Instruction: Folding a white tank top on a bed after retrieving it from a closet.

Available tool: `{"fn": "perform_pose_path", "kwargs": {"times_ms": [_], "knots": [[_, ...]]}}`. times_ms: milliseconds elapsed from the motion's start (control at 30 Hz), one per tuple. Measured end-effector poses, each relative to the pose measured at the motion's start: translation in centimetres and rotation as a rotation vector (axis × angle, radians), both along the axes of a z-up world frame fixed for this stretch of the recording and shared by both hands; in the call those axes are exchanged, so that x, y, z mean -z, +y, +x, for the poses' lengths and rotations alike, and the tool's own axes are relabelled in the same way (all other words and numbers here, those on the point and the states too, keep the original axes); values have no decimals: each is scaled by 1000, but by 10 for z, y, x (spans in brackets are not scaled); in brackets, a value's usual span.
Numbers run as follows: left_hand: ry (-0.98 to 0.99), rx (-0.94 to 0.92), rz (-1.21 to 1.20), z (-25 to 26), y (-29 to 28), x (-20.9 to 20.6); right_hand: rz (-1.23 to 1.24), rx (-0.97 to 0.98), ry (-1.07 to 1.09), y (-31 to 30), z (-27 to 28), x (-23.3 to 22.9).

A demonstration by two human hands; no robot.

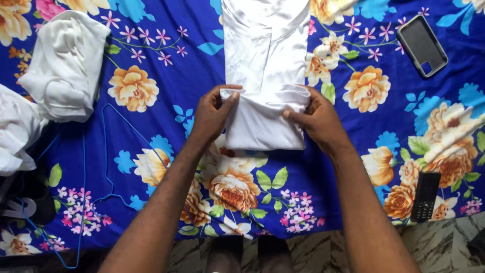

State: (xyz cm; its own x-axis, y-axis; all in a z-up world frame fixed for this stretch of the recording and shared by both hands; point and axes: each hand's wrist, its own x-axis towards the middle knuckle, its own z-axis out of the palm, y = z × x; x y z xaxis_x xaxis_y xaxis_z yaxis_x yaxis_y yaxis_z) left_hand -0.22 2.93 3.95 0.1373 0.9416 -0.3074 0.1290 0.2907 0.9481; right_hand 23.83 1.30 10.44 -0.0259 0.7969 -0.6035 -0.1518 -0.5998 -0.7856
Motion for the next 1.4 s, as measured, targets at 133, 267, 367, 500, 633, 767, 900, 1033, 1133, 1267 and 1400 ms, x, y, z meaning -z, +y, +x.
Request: {"fn": "perform_pose_path", "kwargs": {"times_ms": [133,267,367,500,633,767,900,1033,1133,1267,1400], "knots": [[-137,-31,49,2,21,15,294,-86,-151,13,26,43],[-152,-57,34,8,43,11,331,99,-63,37,25,41],[-219,-76,-66,12,54,9,362,92,-29,48,31,64],[-326,-115,-472,24,69,-43,255,89,211,58,31,78],[-359,-15,-398,7,67,20,47,79,391,68,25,44],[-514,-14,-555,7,82,2,137,-152,343,87,27,27],[-680,39,-438,5,105,15,135,-167,436,113,32,25],[-771,89,-331,21,140,-17,244,-175,301,147,32,27],[-805,62,-258,30,168,-8,284,-159,313,173,33,35],[-762,74,-158,37,213,6,349,-100,277,209,35,45],[-734,-57,-320,38,261,24,454,-104,318,244,37,50]]}}
